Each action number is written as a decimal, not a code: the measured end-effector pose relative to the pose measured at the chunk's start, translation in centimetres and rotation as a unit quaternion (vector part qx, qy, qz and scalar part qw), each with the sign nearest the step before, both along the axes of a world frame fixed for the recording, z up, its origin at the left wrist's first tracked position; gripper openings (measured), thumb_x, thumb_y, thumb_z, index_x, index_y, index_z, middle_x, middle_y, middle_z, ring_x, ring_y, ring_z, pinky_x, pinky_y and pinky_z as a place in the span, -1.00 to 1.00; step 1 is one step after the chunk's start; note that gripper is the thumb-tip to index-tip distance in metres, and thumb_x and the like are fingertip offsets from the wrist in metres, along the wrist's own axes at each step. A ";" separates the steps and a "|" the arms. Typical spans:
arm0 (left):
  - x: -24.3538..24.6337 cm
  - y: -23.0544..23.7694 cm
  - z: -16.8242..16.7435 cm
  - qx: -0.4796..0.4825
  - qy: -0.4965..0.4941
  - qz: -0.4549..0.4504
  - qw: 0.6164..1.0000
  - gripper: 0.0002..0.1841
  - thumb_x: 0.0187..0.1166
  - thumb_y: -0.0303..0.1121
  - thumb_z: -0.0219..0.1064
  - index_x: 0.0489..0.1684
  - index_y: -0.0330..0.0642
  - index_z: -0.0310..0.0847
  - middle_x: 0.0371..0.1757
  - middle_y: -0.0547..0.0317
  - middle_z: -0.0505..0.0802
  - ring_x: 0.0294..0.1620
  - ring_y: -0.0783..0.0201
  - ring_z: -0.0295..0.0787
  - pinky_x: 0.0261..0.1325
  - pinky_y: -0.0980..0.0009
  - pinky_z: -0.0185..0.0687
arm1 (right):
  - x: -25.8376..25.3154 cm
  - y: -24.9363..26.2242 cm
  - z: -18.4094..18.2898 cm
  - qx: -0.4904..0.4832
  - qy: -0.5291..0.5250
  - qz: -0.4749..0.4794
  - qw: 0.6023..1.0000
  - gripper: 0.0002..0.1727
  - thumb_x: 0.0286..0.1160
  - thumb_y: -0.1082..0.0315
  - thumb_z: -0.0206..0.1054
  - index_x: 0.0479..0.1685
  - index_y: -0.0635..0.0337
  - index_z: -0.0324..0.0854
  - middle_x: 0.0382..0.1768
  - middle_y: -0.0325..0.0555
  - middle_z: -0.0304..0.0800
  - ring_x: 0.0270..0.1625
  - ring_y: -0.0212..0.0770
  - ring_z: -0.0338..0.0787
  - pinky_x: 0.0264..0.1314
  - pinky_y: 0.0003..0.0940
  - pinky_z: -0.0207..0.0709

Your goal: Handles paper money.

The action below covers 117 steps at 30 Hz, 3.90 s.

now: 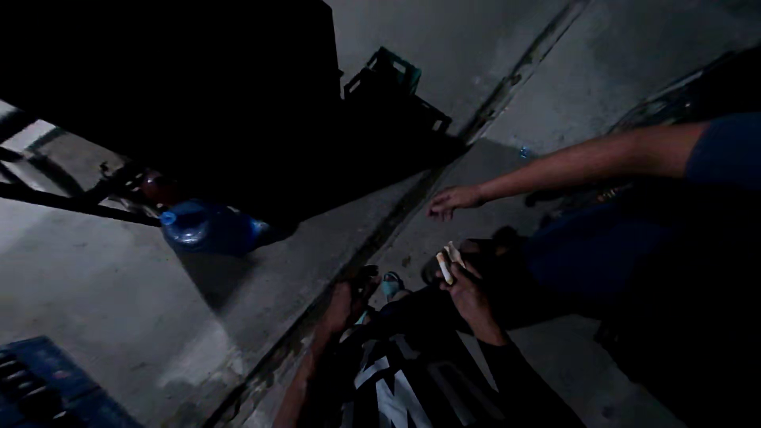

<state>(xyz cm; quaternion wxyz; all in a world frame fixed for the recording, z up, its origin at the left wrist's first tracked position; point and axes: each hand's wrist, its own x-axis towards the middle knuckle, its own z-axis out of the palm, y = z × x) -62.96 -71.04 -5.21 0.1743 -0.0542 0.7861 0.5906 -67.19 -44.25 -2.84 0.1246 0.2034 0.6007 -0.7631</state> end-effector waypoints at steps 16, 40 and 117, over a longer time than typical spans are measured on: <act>-0.2 -0.4 4.2 0.097 0.120 0.297 0.942 -0.56 0.68 -0.38 0.31 0.43 -0.50 0.47 -0.01 0.02 0.87 -0.06 0.29 0.87 0.09 0.31 0.85 | -6.2 -13.1 2.2 0.121 0.231 0.391 0.883 -0.59 0.69 0.41 0.23 0.46 0.35 0.60 0.16 0.03 0.84 -0.07 -0.43 0.85 0.00 -0.52 0.76; 0.9 -4.0 4.9 0.126 0.215 0.370 0.895 -0.65 0.67 -0.42 0.29 0.26 -0.53 0.49 -0.11 0.07 0.86 -0.19 0.35 0.84 -0.07 0.37 0.83 | -6.4 -18.3 5.9 0.167 0.270 0.404 0.858 -0.73 0.71 0.39 0.23 0.02 0.44 0.75 -0.16 -0.15 0.90 -0.14 -0.59 0.83 0.01 -0.63 0.72; 3.9 -8.6 8.3 0.060 0.232 0.208 0.948 -0.64 0.63 -0.52 0.22 0.35 -0.45 0.59 0.09 -0.04 0.79 0.00 0.41 0.77 0.14 0.49 0.73 | -7.1 -20.4 9.7 0.208 0.313 0.615 0.694 -0.55 0.55 0.23 0.43 0.39 0.19 0.70 0.30 0.00 0.74 0.17 -0.34 0.79 0.19 -0.51 0.71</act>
